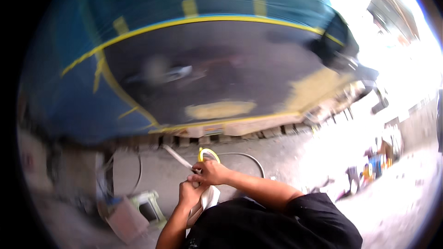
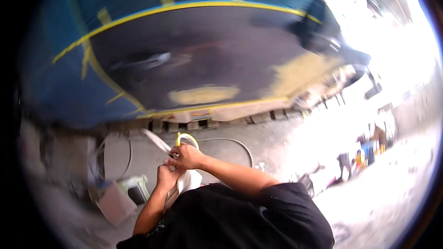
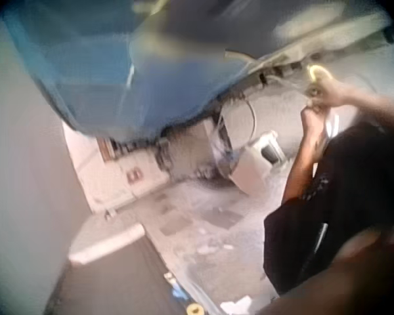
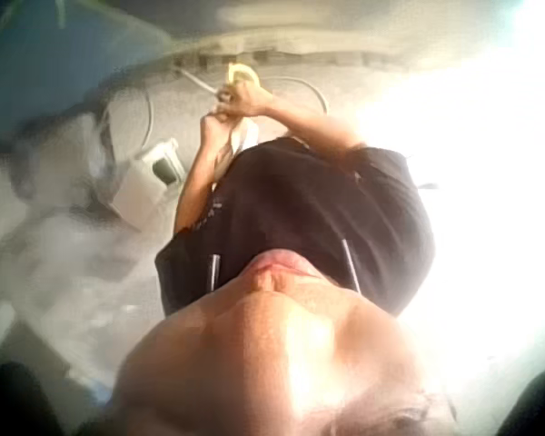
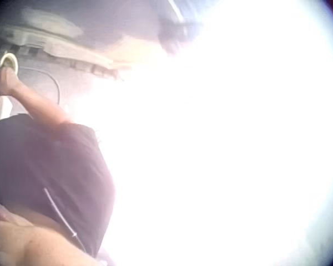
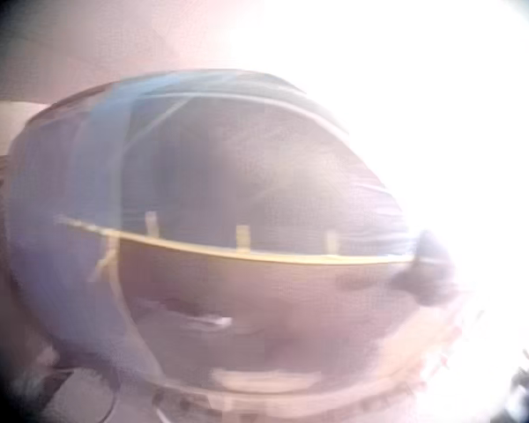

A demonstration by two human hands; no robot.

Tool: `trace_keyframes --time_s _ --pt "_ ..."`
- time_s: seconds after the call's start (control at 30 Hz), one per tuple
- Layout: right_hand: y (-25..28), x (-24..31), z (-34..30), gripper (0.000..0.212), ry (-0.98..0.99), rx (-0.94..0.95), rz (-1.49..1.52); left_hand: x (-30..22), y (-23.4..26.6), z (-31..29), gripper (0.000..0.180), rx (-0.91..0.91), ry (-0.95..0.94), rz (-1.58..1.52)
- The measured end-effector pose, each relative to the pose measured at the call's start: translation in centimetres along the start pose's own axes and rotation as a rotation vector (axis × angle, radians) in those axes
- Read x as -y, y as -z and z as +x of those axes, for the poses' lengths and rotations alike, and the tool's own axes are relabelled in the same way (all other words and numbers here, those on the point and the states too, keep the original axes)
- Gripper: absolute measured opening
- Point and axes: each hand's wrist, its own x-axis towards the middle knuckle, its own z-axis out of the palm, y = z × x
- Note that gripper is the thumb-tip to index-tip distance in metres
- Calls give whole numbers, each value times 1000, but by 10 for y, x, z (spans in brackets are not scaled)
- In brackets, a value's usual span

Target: The person applies yellow masking tape and newspaper to the wheel arch and lower body of a car to protect areas from paint. They smooth the newspaper and tape along the contours of the vehicle.

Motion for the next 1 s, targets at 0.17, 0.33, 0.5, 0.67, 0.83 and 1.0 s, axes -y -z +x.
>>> trace_keyframes --time_s 0.17,0.33,0.5,0.67,0.83,1.0 --pt "45 -78 -83 43 -21 -192 261 -21 -65 12 54 229 -118 2" --pt "77 -135 -160 27 -162 -467 265 -45 -95 34 50 424 -128 -58" --pt "99 -186 -261 26 -359 -821 429 -79 -116 73 44 518 -368 -36" --pt "79 -224 -340 28 -568 -1126 647 -148 -151 100 40 780 -626 188" --pt "72 -239 -412 24 -676 -1417 362 -247 -215 91 34 916 -957 362" --pt "82 -233 -460 61 -693 -1606 -170 -338 -280 71 34 1012 -1075 511"
